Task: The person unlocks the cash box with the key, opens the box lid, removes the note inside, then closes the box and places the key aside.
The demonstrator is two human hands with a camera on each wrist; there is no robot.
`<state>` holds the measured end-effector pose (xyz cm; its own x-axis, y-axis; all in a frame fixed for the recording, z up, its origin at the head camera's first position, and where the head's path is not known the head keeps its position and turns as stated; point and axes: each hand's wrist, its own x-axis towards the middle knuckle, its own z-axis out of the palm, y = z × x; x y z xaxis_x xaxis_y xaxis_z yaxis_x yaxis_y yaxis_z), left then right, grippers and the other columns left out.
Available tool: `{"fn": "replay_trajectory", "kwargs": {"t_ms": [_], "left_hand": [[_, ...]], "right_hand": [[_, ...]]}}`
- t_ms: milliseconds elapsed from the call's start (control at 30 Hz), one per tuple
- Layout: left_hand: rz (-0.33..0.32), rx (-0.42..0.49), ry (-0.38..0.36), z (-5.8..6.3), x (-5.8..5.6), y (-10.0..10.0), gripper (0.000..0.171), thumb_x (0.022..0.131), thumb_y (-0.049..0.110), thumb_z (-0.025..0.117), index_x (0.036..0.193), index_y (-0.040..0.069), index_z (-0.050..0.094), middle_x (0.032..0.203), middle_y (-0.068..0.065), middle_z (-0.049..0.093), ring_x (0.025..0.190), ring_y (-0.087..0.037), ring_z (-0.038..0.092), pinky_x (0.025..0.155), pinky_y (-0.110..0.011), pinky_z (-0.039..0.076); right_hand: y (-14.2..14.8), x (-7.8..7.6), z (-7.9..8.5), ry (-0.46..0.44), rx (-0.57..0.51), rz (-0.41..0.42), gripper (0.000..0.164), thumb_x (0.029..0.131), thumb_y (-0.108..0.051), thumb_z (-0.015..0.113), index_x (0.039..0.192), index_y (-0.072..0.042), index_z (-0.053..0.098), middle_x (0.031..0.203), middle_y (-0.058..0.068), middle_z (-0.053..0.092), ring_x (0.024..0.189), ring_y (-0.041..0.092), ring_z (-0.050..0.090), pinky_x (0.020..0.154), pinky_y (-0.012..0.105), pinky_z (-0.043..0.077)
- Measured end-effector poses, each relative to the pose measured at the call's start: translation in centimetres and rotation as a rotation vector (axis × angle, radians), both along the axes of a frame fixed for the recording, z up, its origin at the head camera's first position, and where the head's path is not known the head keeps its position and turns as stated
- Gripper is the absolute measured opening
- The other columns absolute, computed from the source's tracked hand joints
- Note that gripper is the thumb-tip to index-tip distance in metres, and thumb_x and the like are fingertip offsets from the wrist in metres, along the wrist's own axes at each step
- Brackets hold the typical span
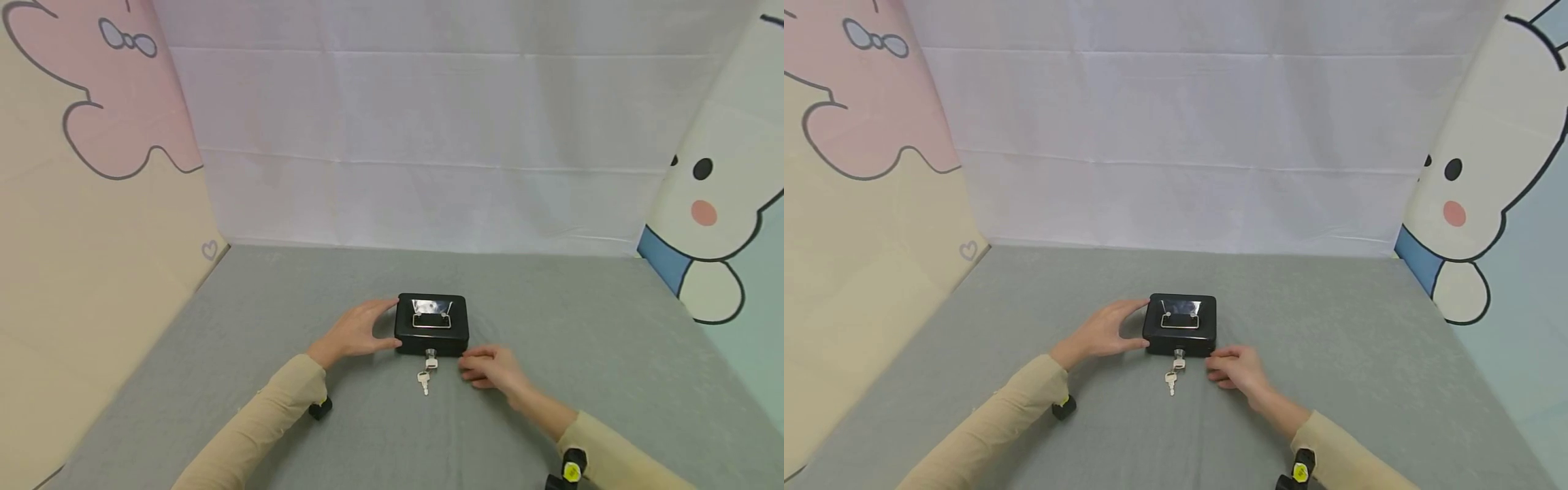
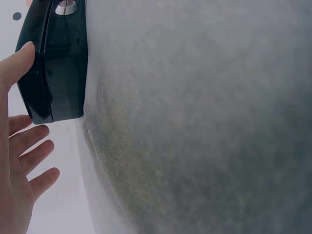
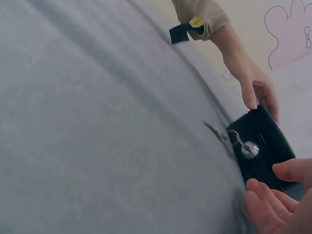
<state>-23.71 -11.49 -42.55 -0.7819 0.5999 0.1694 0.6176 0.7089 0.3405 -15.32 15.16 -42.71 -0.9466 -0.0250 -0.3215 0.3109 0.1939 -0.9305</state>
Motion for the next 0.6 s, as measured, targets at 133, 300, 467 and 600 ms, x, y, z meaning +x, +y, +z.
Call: {"fn": "replay_trajectory", "kwargs": {"t_ms": [133, 300, 467, 600], "left_hand": [[0.000, -0.005, 0.005, 0.0, 0.0, 0.1, 0.079, 0.075, 0.050, 0.066, 0.138, 0.011, 0.039, 0.135, -0.008, 0.046, 0.124, -0.026, 0.041, 0.103, -0.041, 0.035], [-0.001, -0.004, 0.009, -0.2, -0.1, 0.0, 0.078, 0.075, 0.050, 0.066, 0.138, 0.012, 0.039, 0.136, -0.008, 0.046, 0.124, -0.026, 0.041, 0.103, -0.041, 0.035], [0.002, -0.009, 0.010, -0.2, -0.1, 0.0, 0.079, 0.075, 0.051, 0.065, 0.138, 0.011, 0.039, 0.135, -0.008, 0.046, 0.124, -0.026, 0.042, 0.103, -0.041, 0.035], [0.006, -0.017, 0.008, -0.2, -0.1, 0.0, 0.079, 0.075, 0.051, 0.065, 0.138, 0.011, 0.039, 0.135, -0.008, 0.046, 0.124, -0.026, 0.042, 0.103, -0.041, 0.035]], "right_hand": [[1.3, -0.2, 0.8, 0.072, 0.065, -0.007, 0.038, 0.082, -0.011, 0.064, 0.111, 0.012, 0.056, 0.091, 0.015, 0.068, 0.073, 0.018, 0.065, 0.063, 0.030, 0.055], [2.4, -0.8, 1.0, 0.133, 0.103, -0.015, 0.042, 0.082, -0.013, 0.066, 0.115, 0.011, 0.055, 0.098, 0.015, 0.067, 0.079, 0.011, 0.063, 0.070, 0.028, 0.054], [2.8, -1.6, 0.5, 0.178, 0.150, 0.008, 0.047, 0.082, -0.015, 0.067, 0.121, 0.006, 0.054, 0.116, 0.018, 0.060, 0.101, 0.019, 0.060, 0.086, 0.028, 0.049], [2.9, -2.1, -0.2, 0.233, 0.115, 0.041, 0.051, 0.080, -0.011, 0.069, 0.124, 0.006, 0.051, 0.123, 0.019, 0.055, 0.112, 0.027, 0.053, 0.094, 0.028, 0.044]]}}
